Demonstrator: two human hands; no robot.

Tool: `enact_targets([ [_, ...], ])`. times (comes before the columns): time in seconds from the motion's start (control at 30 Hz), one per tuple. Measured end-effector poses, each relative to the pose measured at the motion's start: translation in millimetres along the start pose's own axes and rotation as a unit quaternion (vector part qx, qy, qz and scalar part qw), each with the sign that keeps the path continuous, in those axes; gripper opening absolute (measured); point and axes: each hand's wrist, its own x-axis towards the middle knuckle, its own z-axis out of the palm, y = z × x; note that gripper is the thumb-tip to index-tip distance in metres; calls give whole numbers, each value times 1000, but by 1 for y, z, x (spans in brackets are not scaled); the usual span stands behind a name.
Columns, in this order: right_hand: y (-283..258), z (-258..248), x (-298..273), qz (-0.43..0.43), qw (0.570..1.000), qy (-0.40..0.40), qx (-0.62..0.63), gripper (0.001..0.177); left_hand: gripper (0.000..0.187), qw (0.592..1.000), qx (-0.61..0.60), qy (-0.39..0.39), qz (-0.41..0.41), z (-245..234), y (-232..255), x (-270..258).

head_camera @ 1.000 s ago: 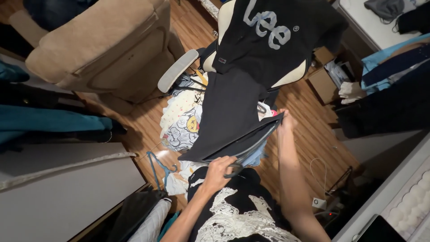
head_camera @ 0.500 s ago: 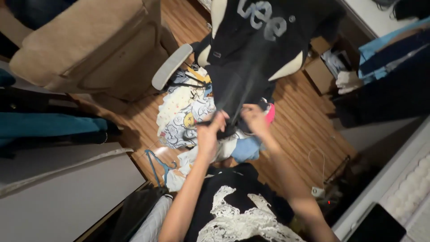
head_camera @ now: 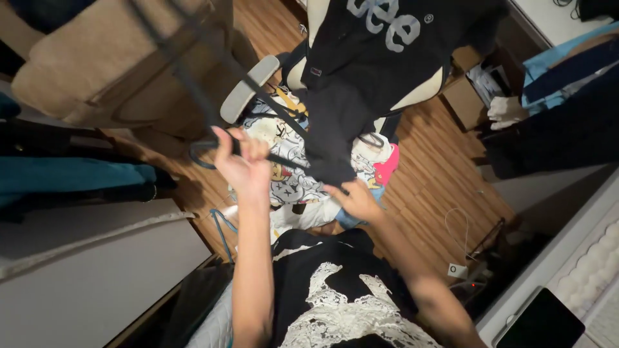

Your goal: Placing various clothing items onto hangers and hanging them on a clothes rack.

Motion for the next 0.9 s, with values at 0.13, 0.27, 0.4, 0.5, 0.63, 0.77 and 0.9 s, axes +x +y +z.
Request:
enact_targets([
  [0.13, -17, -27, -23, -75, 994, -55, 52, 43, 43, 998, -1, 33, 57, 25, 8, 17],
  [0.27, -40, -81, -43, 6, 995, 87, 50, 24, 46, 973, 210, 13, 95, 23, 21, 15],
  [0.4, -97, -93, -42, -175, 962, 208, -15, 44, 41, 983, 169, 56, 46, 55, -4, -3],
  [0.5, -94, -64, -18, -250, 946, 205, 15, 43, 31, 975, 196, 95, 43, 80, -33, -14],
  [0.63, -58, -27, -7, -246, 953, 168, 61, 25, 37, 947, 302, 80, 71, 58, -45, 3],
  [0.77, -70, -36, -24, -251, 952, 150, 87, 18, 24, 925, 364, 11, 106, 41, -38, 25],
  [0.9, -96, -57, -50, -340, 938, 57, -32, 21, 35, 882, 450, 117, 83, 27, -11, 69],
])
